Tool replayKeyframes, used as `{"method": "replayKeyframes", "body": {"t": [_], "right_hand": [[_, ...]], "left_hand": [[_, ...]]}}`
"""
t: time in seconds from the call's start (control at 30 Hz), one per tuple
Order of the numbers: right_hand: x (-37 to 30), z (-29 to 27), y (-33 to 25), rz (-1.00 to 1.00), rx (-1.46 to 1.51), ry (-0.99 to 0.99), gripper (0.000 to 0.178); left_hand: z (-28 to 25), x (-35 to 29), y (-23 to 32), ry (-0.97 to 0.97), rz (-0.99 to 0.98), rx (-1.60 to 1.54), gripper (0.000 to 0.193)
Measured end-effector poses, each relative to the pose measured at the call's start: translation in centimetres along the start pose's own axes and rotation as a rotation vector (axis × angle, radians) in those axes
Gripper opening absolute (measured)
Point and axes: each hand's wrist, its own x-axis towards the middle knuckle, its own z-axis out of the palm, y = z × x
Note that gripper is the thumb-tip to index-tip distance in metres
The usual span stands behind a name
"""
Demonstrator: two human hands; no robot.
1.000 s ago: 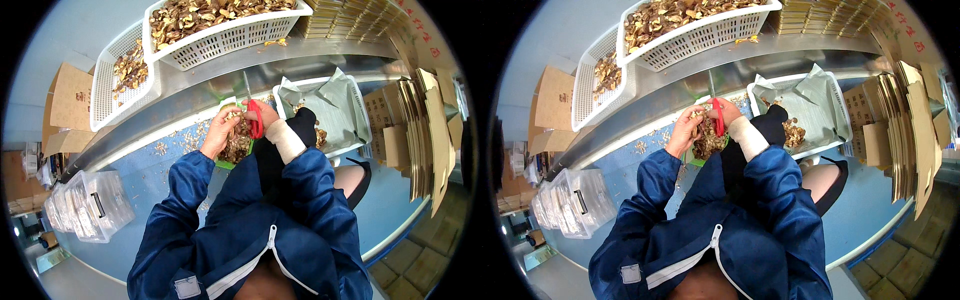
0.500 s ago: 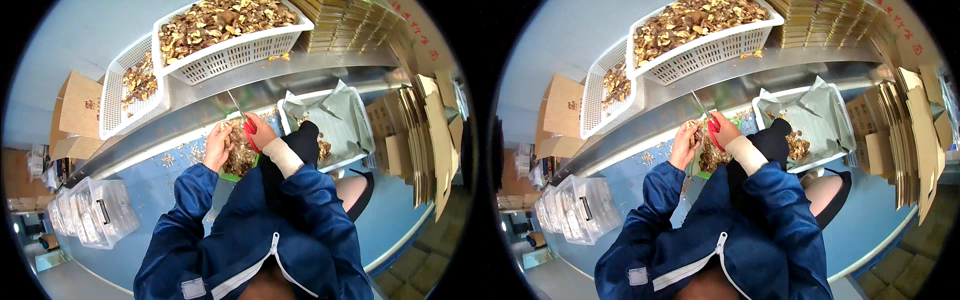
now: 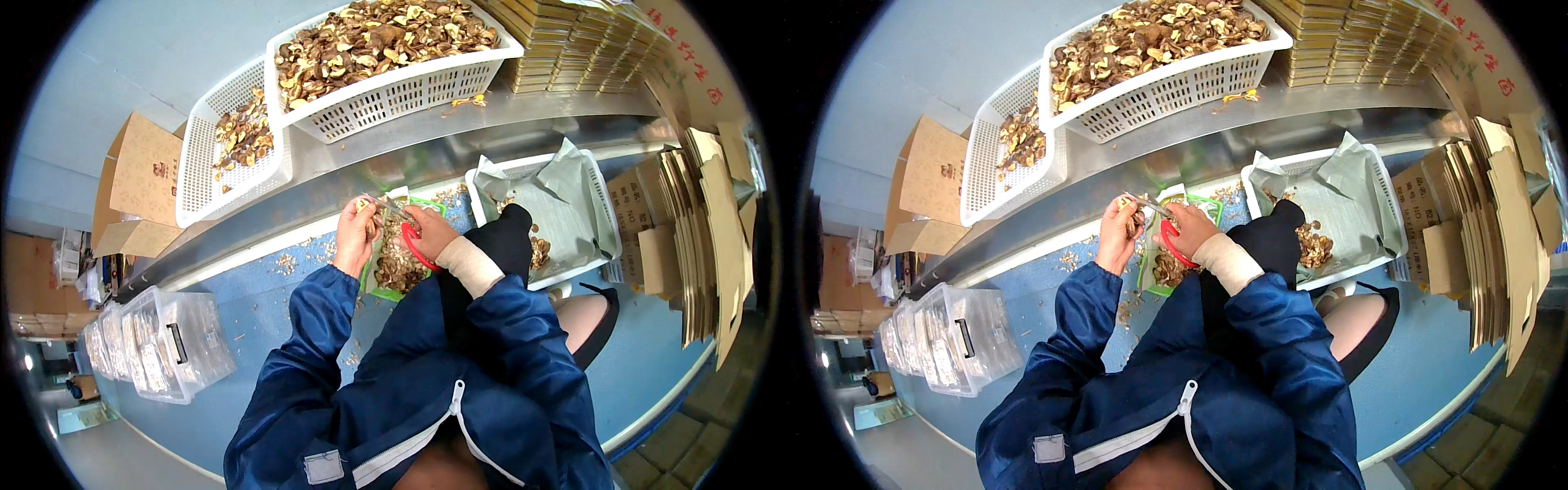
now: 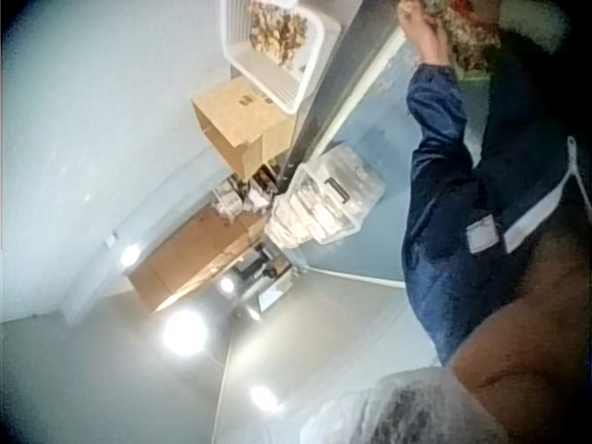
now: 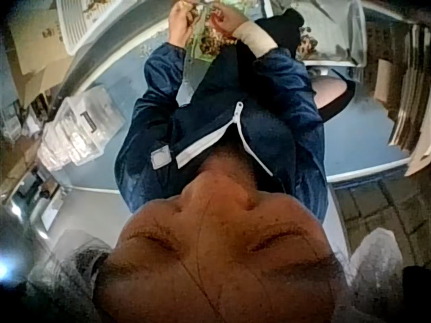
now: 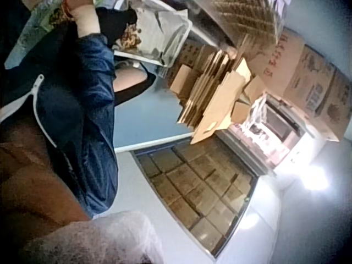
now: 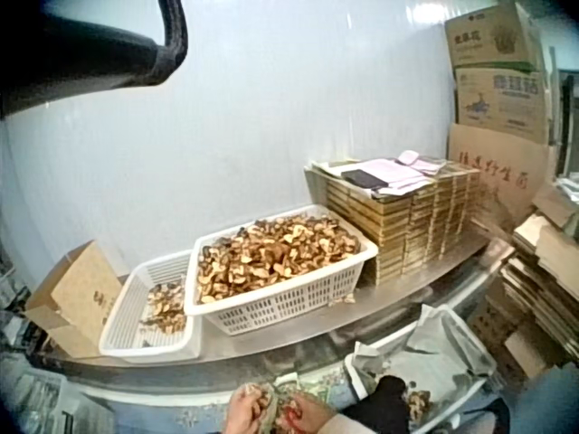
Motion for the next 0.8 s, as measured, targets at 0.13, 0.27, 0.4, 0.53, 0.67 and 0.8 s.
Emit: {"method": "replayKeyframes", "body": {"t": [0.13, 0.27, 0.4, 0.53, 0.67, 0.8], "right_hand": [[0.1, -0.2, 0.3, 0.089, 0.034, -0.105, 0.05], [-0.2, -0.2, -0.1, 0.049, -0.083, -0.085, 0.04], [-0.3, 0.2, 0.5, 0.019, -0.059, -0.015, 0.038], [0.0, 0.1, 1.5, 0.129, -0.041, 0.01, 0.041], [0.3, 0.2, 1.5, 0.097, -0.1, -0.041, 0.046], [0.9, 0.7, 2.0, 0.122, 0.012, 0.01, 0.047]], "left_hand": [[0.3, -0.2, -0.1, 0.016, -0.051, -0.019, 0.007], [-0.4, -0.5, -0.7, 0.055, -0.147, -0.069, 0.007], [-1.4, -0.5, -0.5, 0.077, -0.173, -0.084, 0.007], [0.9, 2.5, 7.8, 0.016, 0.139, 0.137, 0.007], [5.2, 10.1, 18.8, -0.043, 0.29, 0.234, 0.012], [6.1, 15.4, 23.7, 0.056, 0.169, 0.389, 0.019]]}}
